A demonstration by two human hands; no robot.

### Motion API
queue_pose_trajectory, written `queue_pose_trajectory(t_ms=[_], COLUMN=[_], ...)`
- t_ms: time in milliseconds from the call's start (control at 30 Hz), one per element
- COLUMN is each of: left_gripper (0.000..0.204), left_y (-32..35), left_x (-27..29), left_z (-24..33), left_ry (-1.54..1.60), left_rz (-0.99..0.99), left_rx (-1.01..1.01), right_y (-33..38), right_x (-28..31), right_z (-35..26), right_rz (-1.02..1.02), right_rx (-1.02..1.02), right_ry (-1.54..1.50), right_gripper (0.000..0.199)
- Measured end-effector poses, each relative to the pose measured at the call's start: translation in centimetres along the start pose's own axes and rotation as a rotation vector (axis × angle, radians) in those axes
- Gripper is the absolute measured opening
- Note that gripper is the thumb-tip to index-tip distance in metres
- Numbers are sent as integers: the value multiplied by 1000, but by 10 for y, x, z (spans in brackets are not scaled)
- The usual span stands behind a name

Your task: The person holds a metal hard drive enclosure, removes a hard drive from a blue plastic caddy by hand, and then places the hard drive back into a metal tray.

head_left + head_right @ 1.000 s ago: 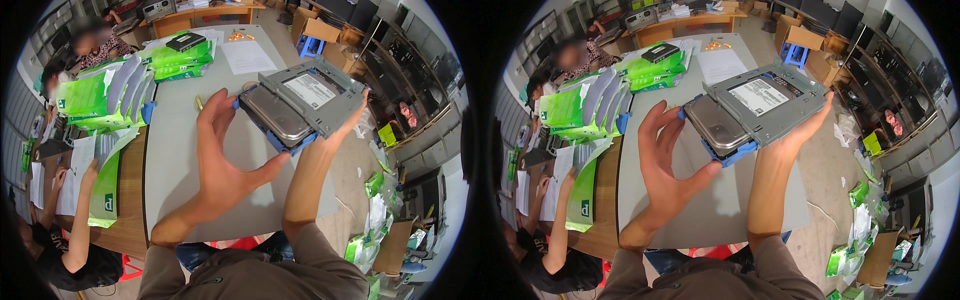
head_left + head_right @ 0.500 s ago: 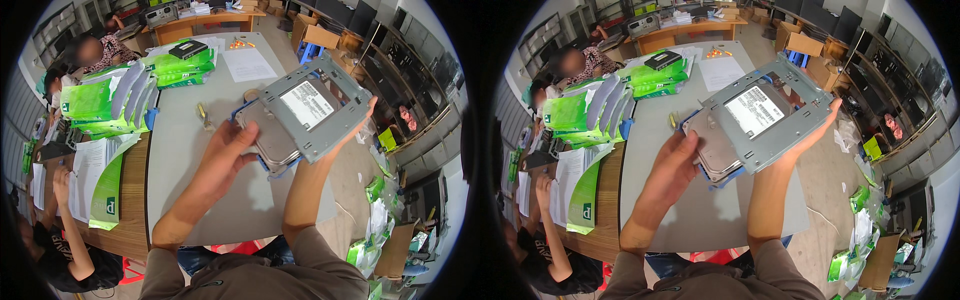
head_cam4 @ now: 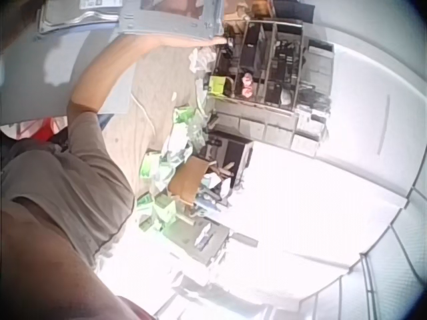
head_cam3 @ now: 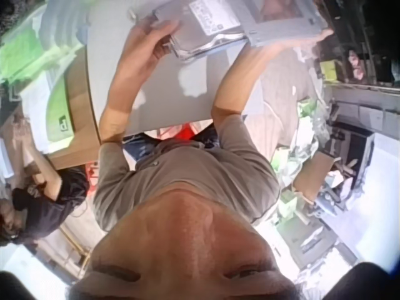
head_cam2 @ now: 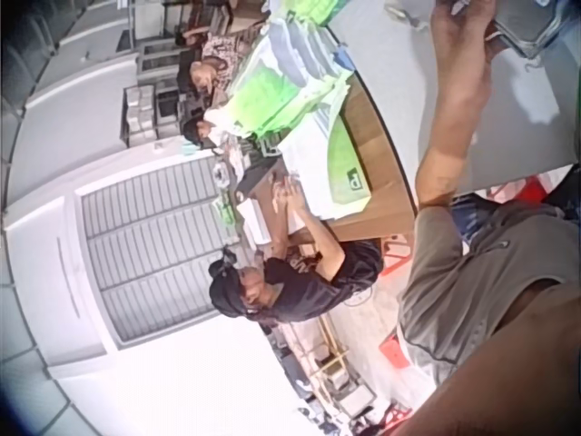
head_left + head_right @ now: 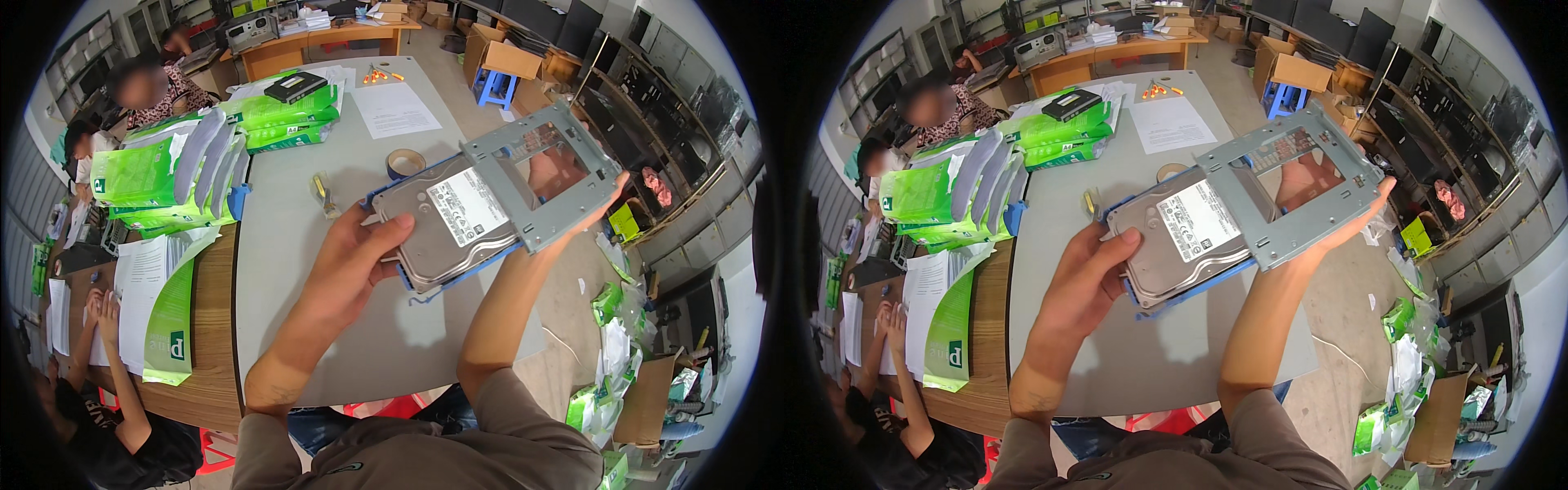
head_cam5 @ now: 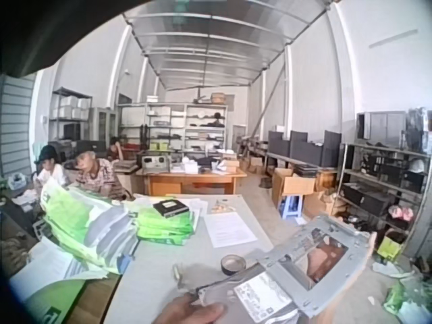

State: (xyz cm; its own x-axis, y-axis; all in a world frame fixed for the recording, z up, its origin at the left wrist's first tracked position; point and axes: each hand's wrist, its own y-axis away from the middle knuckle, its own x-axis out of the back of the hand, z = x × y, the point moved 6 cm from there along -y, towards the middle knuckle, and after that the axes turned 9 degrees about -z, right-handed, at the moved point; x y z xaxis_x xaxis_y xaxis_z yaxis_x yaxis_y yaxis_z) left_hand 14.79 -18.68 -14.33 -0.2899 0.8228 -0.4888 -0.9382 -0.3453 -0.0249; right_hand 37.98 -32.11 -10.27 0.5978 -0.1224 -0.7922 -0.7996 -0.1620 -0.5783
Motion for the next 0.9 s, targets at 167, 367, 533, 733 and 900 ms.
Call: queue_pose_trajectory(t_ms=[167, 367, 533, 733, 900], left_gripper=[44, 43, 42, 38, 36], left_y=[5, 31, 53, 55, 57], left_x=[30, 62, 67, 80, 87], left_z=[24, 78, 103, 104, 104], left_ry=[-72, -183, -158, -14, 42], left_rz=[115, 208, 292, 339, 343], left_rx=[-89, -393, -523, -585, -575], right_y=[-6, -10, 11, 92, 183], right_x=[12, 34, 7, 29, -18], right_z=[-23, -9, 72, 194, 243], right_rz=[36, 104, -11, -342, -240], right_rx=[125, -66, -536, -1047, -1440], right_ry=[93, 99, 109, 367, -16], right_gripper=[59, 57, 59, 60, 59])
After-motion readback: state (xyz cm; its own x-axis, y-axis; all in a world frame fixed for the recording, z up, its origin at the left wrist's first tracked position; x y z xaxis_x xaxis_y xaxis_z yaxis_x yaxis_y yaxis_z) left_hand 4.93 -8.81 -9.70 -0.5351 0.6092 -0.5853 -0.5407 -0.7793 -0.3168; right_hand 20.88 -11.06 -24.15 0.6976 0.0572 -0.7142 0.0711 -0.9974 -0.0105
